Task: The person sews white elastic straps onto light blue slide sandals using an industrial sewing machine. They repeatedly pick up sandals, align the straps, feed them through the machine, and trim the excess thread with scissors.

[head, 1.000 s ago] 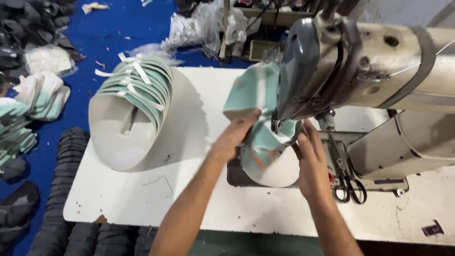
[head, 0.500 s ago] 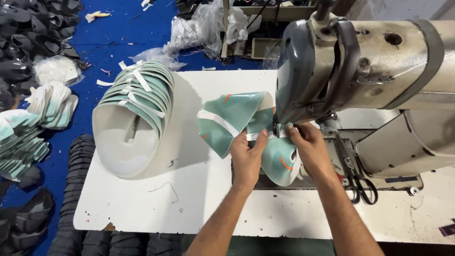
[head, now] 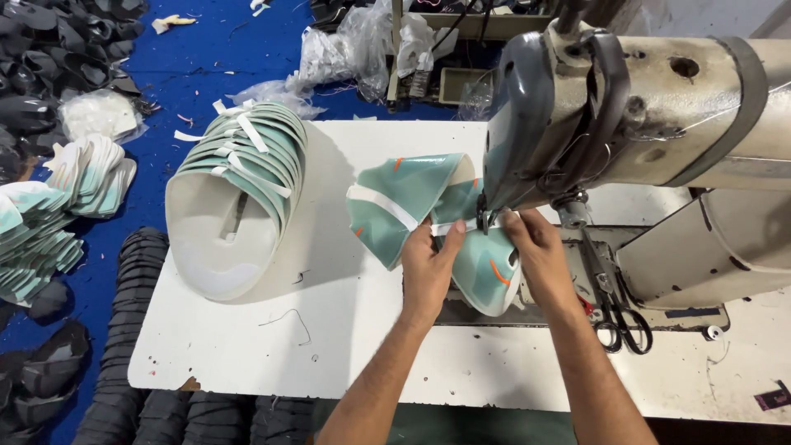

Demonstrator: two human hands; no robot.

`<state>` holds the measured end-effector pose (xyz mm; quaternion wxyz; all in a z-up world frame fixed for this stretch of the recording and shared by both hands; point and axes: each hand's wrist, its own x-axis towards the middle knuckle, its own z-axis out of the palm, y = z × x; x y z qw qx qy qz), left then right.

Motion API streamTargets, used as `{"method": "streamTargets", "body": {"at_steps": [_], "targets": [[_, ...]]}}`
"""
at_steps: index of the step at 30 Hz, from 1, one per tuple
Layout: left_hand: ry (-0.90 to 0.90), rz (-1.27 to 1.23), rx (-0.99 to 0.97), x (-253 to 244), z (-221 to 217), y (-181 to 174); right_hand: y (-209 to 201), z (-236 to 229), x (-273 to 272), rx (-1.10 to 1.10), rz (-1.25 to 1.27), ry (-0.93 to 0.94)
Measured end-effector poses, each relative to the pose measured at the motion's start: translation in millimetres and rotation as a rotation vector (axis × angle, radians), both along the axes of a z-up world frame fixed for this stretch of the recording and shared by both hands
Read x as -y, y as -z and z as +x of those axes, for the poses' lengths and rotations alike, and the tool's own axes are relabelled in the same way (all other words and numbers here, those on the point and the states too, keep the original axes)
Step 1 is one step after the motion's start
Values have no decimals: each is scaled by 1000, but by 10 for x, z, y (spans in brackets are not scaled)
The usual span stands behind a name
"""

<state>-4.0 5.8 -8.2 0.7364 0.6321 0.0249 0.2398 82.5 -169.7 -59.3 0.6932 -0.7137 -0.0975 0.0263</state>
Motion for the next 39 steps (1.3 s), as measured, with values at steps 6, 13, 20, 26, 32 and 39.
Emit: {"method": "streamTargets", "body": {"at_steps": [6, 13, 20, 26, 32, 39], "targets": [[4, 175, -157, -299, -574, 150, 106, -499, 438, 343, -368, 283], [-317, 9, -1, -580, -548, 596, 994, -511, 919, 614, -936, 422], [-83, -216, -263, -808, -412, 162, 33, -1108, 596, -134, 388, 239], [-384, -50, -44, -774, -458, 456, -453, -1482, -477, -804, 576, -352], [-366, -201, 72, -668, -564, 569, -112, -702, -932, -985, 1190, -754], [-258, -164, 37, -840, -603, 362, 179, -1322, -520, -661, 406, -342]]}}
